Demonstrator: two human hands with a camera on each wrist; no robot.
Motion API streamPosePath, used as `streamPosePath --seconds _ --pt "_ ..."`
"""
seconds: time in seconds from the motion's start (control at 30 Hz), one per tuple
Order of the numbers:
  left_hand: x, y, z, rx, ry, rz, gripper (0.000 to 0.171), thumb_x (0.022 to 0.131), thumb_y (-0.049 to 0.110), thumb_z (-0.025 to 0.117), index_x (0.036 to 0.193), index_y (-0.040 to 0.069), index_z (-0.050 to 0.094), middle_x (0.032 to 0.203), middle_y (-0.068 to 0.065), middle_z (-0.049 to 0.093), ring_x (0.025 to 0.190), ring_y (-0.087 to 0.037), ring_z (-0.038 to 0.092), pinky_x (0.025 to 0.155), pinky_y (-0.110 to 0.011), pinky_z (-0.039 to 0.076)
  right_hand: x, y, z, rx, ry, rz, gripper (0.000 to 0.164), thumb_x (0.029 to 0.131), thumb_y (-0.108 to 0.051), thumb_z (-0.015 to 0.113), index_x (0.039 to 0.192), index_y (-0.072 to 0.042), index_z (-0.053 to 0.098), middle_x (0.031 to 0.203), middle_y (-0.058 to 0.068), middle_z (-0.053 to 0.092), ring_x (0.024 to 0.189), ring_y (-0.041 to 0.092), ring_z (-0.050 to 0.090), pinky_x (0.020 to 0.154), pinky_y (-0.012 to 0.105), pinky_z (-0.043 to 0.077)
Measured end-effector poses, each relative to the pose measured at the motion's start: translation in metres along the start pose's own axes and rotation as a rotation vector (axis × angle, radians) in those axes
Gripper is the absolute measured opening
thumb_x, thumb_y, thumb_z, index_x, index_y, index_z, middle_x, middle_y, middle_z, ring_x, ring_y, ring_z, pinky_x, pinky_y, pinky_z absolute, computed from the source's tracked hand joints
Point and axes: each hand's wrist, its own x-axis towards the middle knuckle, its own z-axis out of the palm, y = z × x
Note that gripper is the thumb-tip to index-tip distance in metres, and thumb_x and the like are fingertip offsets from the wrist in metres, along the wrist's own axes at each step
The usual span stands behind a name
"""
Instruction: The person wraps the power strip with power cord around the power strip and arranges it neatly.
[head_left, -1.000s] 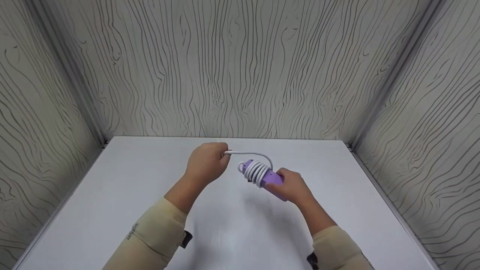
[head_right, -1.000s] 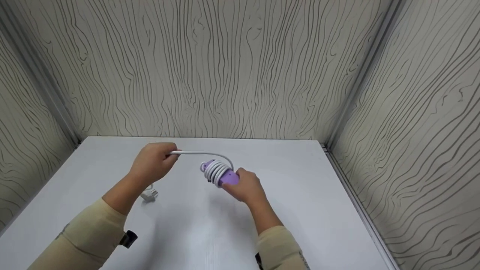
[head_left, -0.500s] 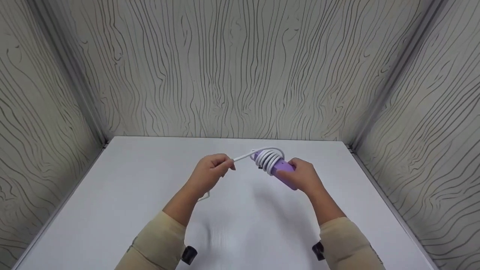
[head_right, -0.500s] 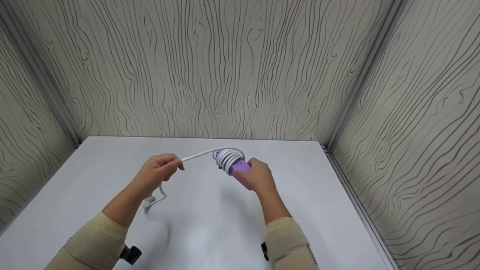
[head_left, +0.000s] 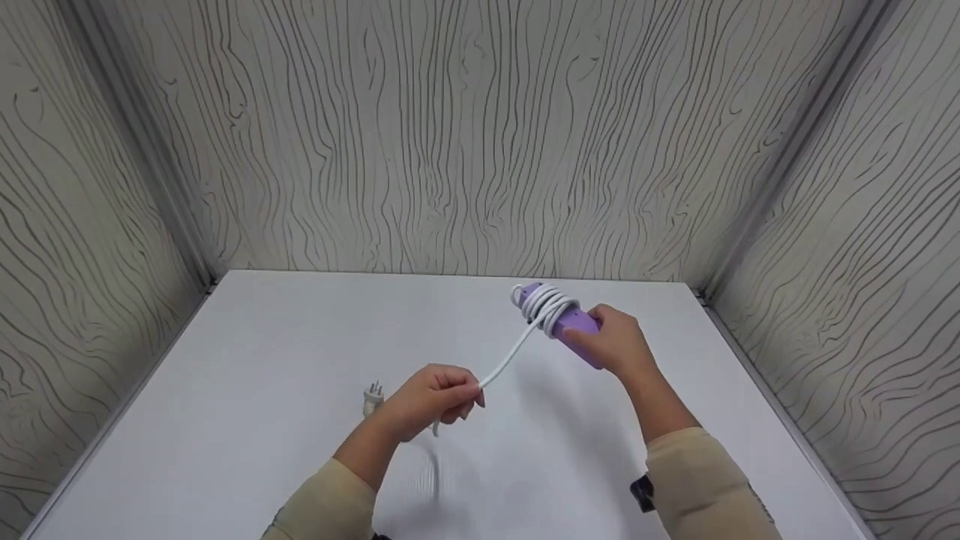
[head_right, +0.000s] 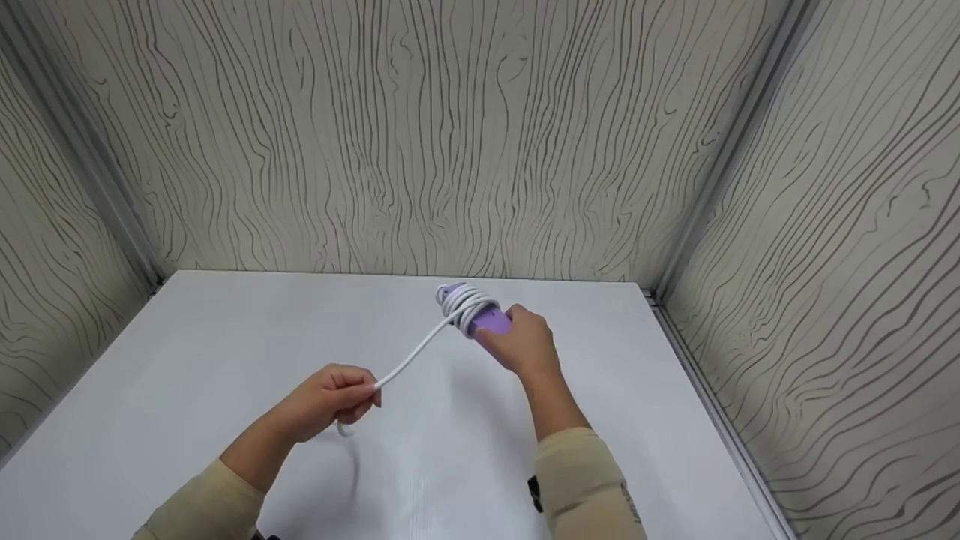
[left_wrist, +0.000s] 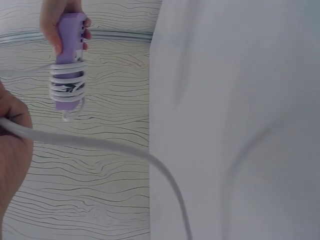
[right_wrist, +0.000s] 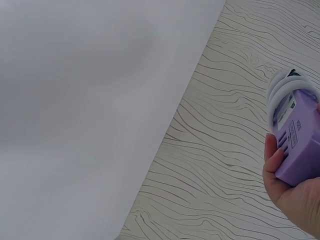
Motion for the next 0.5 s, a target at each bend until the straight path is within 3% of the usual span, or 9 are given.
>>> streamPosePath --seconds 0.17,0.27,0.5 --pt "0.0 -0.029 0.008 -0.047 -0.035 -0.134 0.022 0.088 0.019 0.06 0.091 -0.001 0.068 0.073 -0.005 0.064 0.059 -0.01 0.054 0.058 -0.022 0.049 -0.002 -0.003 -0.003 0.009 0.02 -0.005 0.053 0.078 -0.04 0.064 0.115 -0.004 0.053 0.107 0.016 0.06 0.094 0.031 0.056 0.076 0.046 0.049" --pt "0.0 -0.042 0.012 -0.047 0.009 -0.214 0.016 0.086 0.015 0.063 0.09 0.001 0.069 0.081 -0.01 0.068 0.067 -0.013 0.061 0.066 -0.028 0.053 -0.004 -0.006 -0.002 0.005 0.022 -0.003 0.055 0.077 -0.041 0.064 0.116 -0.005 0.052 0.108 0.016 0.059 0.094 0.03 0.056 0.077 0.046 0.049" --pt "0.007 -0.064 0.022 0.071 0.054 -0.279 0.007 0.083 0.012 0.066 0.084 0.007 0.071 0.082 -0.007 0.068 0.076 -0.018 0.065 0.072 -0.031 0.053 -0.011 -0.018 0.006 0.01 0.078 -0.052 0.055 0.076 -0.043 0.067 0.115 -0.007 0.053 0.106 0.013 0.061 0.093 0.029 0.057 0.078 0.045 0.048"
